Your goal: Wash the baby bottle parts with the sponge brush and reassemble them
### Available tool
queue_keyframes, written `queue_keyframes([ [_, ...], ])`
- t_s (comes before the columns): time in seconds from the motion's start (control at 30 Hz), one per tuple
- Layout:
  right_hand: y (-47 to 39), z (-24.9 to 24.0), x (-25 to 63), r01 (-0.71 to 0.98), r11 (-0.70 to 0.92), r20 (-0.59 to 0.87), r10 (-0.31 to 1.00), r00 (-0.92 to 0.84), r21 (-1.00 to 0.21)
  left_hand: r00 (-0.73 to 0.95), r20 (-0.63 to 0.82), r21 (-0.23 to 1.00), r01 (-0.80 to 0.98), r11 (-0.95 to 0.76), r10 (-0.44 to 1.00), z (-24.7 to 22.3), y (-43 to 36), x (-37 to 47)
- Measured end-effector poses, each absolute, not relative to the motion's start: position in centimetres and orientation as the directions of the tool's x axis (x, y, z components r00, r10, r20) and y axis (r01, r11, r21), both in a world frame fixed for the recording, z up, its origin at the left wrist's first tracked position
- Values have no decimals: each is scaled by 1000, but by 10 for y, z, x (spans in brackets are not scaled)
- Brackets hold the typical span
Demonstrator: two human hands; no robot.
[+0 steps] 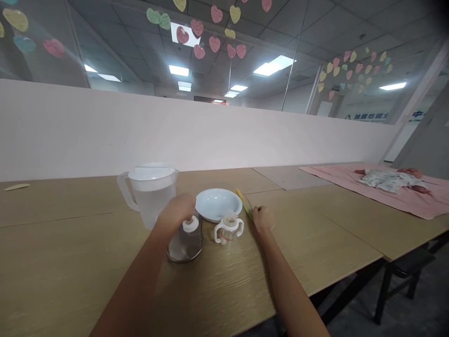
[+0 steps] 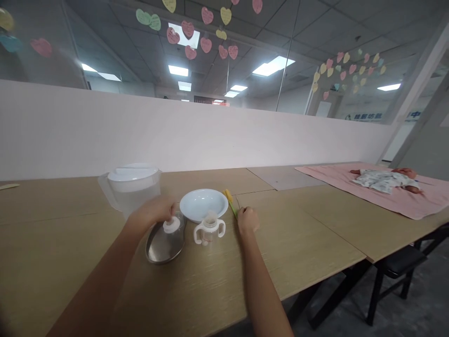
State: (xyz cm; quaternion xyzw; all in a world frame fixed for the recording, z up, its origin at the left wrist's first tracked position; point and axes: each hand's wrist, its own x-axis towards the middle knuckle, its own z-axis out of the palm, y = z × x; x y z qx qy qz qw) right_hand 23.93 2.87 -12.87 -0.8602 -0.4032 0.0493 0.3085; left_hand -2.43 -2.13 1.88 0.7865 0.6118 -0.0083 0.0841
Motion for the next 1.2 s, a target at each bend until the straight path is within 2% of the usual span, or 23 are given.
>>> queue_keyframes([
  [0.1, 26, -120, 234, 679, -371, 354, 642, 681, -633, 409, 142, 129, 896, -426, 902, 35, -33, -25],
  [0.17, 22, -114, 230, 729, -200, 554, 529, 642, -654, 489, 289, 133, 831, -540, 823, 41, -38, -19],
  [0.23, 16, -108, 224, 800, 1, 734, 398, 550, -600, 515, 360, 139, 795, -591, 777, 42, -40, -8],
  [0.27, 13, -106, 221, 838, 97, 811, 334, 480, -536, 517, 382, 135, 789, -599, 766, 41, -41, -2],
  [0.33, 7, -103, 213, 898, 289, 940, 180, 288, -331, 514, 396, 101, 799, -593, 761, 38, -42, 11],
  [0.4, 3, -100, 205, 912, 393, 993, 45, 108, -117, 522, 399, 44, 810, -585, 754, 33, -43, 21],
  [0.47, 0, -98, 196, 894, 446, 999, -32, -31, 42, 548, 403, -20, 806, -592, 733, 28, -43, 28],
  [0.57, 0, -97, 187, 876, 461, 990, -63, -125, 140, 629, 399, -114, 756, -645, 667, 18, -43, 36],
  [0.7, 4, -98, 188, 904, 416, 995, -70, -73, 96, 696, 405, -199, 701, -685, 594, 8, -44, 44],
  [0.93, 9, -103, 203, 916, 364, 981, -148, -122, 169, 745, 350, -183, 648, -739, 567, 6, -46, 46],
  [1.1, 16, -115, 209, 957, 253, 989, -66, -131, 144, 784, 204, -259, 621, -740, 587, 12, -49, 47],
  [1.2, 20, -118, 210, 969, 198, 987, -96, -129, 146, 790, 185, -201, 612, -765, 584, 12, -50, 47],
])
